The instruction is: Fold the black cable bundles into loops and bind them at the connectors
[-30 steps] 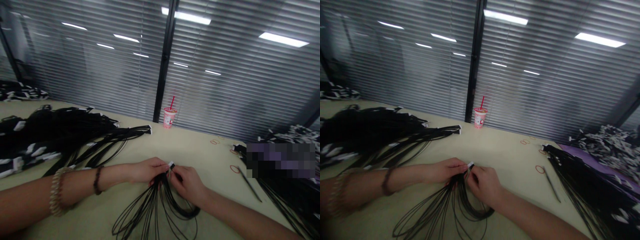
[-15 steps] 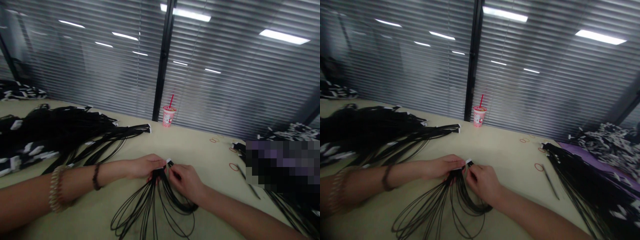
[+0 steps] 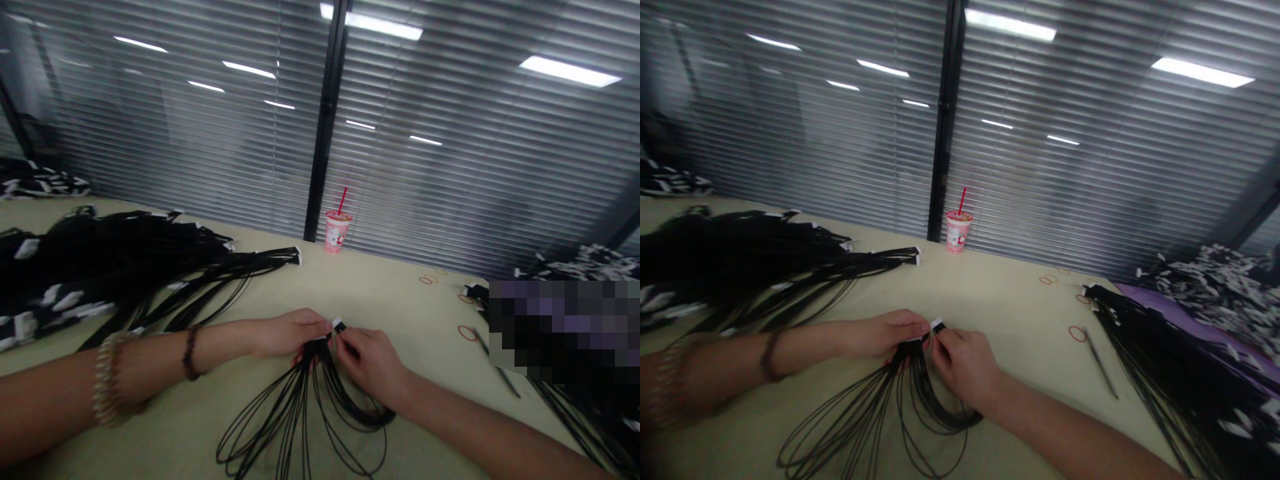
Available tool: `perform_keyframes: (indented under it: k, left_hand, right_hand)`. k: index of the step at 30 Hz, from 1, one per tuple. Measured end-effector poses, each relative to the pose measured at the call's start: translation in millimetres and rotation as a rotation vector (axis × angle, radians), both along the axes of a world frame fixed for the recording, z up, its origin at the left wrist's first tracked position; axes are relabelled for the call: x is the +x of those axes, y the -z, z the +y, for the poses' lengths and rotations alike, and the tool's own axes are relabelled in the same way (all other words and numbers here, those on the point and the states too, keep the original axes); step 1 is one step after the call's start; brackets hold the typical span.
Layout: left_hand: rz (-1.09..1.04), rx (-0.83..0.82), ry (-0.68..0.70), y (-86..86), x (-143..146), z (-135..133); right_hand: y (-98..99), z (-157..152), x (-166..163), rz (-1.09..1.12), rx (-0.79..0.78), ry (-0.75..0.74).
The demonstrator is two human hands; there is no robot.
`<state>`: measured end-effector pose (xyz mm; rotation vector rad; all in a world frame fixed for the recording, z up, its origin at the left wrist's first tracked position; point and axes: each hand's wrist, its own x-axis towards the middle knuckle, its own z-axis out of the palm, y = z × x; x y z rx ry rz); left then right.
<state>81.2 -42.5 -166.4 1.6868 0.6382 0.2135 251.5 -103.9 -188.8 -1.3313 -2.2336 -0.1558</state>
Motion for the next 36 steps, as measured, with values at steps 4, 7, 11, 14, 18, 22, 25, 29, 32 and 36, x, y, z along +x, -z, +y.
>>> perform_keyframes:
  k: [4, 7, 11, 14, 18, 22, 25, 29, 32, 36]
  left_hand:
    - [0.022, 0.108, 0.002, -3.5, 0.7, -4.6]
    - [0.014, 0.143, -0.007, -4.6, 1.5, -6.3]
    - [-0.033, 0.063, -0.042, -3.1, 3.4, -6.3]
    - [-0.052, -0.022, -0.100, -1.8, 4.0, -5.2]
    - [-0.118, -0.154, -0.170, 0.8, 1.8, -0.7]
    - [-0.154, -0.223, -0.153, 2.7, -0.6, 3.1]
    - [-0.138, -0.201, -0.152, 1.5, -0.2, 2.4]
    - [-0.159, -0.209, -0.158, 0.1, 1.4, 0.3]
    - [-0.169, -0.201, -0.171, 0.2, 1.8, 0.0]
    - [-0.174, -0.218, -0.166, 0.7, 1.3, 0.7]
  right_hand:
    - [2.9, -1.5, -0.6, -0.023, 0.037, 0.001]
    - [4.3, -1.9, -0.2, -0.041, 0.050, -0.005]
    - [2.2, 0.0, 0.1, -0.002, 0.028, -0.002]
    - [-0.4, 1.2, 2.2, 0.020, -0.026, 0.027]
    - [-6.6, 3.9, 16.5, -0.054, -0.102, 0.050]
    - [-23.1, 11.6, 43.0, -0.140, -0.007, -0.029]
    - [-37.6, 14.2, 55.2, -0.280, 0.150, -0.095]
    - [-46.4, 0.6, 43.4, -0.428, 0.226, -0.329]
    - [-43.6, -18.0, 22.8, -0.250, 0.169, -0.461]
    - [-31.5, -32.0, 9.9, -0.201, 0.167, -0.472]
